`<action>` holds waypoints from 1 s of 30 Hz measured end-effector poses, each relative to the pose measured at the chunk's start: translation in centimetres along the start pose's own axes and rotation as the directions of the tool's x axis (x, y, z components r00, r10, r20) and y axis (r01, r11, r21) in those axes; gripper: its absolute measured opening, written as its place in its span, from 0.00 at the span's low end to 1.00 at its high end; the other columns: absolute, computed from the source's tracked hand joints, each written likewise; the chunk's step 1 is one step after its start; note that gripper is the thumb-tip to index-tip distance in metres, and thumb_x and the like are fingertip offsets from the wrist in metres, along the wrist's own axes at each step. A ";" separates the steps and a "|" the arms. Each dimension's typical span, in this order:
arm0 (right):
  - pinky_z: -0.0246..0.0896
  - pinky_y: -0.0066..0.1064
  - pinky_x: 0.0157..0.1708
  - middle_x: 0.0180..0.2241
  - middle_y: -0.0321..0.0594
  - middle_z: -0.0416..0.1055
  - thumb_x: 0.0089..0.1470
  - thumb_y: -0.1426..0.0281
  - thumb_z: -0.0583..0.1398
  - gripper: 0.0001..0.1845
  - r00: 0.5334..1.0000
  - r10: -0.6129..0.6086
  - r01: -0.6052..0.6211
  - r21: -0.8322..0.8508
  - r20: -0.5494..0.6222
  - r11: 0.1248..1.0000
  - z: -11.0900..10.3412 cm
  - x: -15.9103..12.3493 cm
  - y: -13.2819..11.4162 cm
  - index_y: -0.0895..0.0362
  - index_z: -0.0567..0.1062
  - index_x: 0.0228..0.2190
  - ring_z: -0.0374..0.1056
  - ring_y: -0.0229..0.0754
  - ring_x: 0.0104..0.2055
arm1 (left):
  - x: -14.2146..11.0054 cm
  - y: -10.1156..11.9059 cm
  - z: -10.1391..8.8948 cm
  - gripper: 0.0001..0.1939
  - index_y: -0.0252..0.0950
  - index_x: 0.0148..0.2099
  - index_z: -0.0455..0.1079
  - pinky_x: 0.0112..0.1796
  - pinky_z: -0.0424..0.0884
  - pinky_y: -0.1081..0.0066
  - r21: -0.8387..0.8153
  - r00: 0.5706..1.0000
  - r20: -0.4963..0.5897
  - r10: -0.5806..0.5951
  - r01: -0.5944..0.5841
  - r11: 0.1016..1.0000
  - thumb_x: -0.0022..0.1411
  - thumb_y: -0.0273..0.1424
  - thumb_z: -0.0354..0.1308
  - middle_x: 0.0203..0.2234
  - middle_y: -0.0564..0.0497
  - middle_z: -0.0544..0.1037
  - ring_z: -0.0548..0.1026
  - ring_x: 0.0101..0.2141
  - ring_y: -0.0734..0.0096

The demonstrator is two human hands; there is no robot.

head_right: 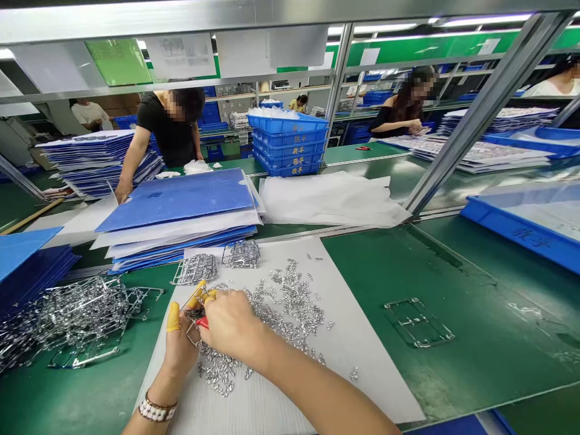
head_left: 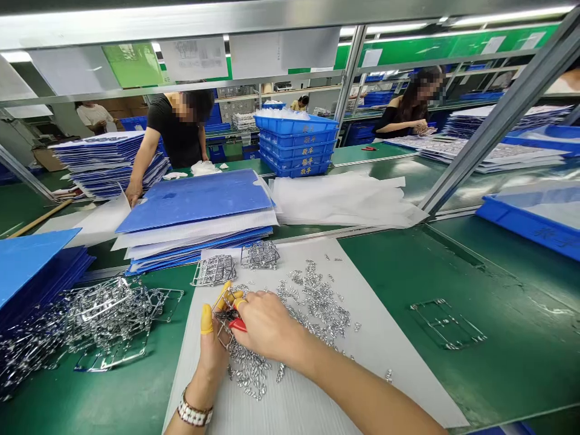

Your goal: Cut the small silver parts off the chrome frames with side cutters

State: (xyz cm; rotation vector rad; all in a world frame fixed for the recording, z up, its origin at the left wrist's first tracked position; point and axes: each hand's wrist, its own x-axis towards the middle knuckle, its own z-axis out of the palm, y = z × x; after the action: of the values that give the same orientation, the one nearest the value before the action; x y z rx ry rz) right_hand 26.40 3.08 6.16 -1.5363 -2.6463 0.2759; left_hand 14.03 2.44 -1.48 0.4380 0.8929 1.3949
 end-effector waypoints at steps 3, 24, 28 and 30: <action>0.66 0.38 0.36 0.36 0.50 0.75 0.56 0.62 0.56 0.16 1.000 -0.003 0.003 0.005 -0.009 1.000 0.0 0.0 -0.2 0.61 0.76 0.36 0.72 0.49 0.37 | 0.2 -0.1 -0.3 0.31 0.34 0.52 0.74 0.56 0.60 0.55 0.023 1.000 0.008 0.023 -0.024 0.999 0.58 0.53 0.53 0.45 0.41 0.79 0.70 0.54 0.48; 0.63 0.40 0.39 0.37 0.49 0.74 0.54 0.64 0.56 0.15 0.991 0.109 -0.109 0.015 -0.081 0.994 0.5 0.0 2.0 0.60 0.75 0.38 0.69 0.51 0.40 | 0.2 1.6 -0.3 0.33 0.33 0.60 0.66 0.38 0.72 0.62 -0.221 0.953 0.241 -0.185 0.239 0.945 0.65 0.50 0.41 0.40 0.40 0.79 0.76 0.36 0.60; 0.63 0.39 0.37 0.37 0.49 0.74 0.55 0.63 0.55 0.15 0.991 0.113 -0.114 -0.007 -0.068 0.993 0.7 0.3 1.9 0.60 0.75 0.37 0.70 0.51 0.38 | 0.2 1.3 -0.5 0.33 0.34 0.60 0.65 0.39 0.71 0.63 -0.215 0.955 0.240 -0.172 0.225 0.950 0.65 0.50 0.42 0.38 0.42 0.79 0.76 0.36 0.61; 0.63 0.38 0.37 0.37 0.49 0.75 0.55 0.63 0.55 0.15 0.992 0.111 -0.112 -0.011 -0.066 0.994 0.8 0.3 1.8 0.60 0.75 0.37 0.70 0.50 0.38 | 0.2 1.1 -0.5 0.33 0.35 0.61 0.65 0.42 0.70 0.62 -0.195 0.958 0.232 -0.169 0.216 0.957 0.64 0.51 0.42 0.40 0.42 0.79 0.76 0.38 0.59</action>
State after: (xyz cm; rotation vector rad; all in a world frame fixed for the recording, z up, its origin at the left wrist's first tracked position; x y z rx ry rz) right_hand 27.68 4.16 5.07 -1.6705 -2.5235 0.2089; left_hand 12.92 2.67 -0.99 0.3154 0.5833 1.2230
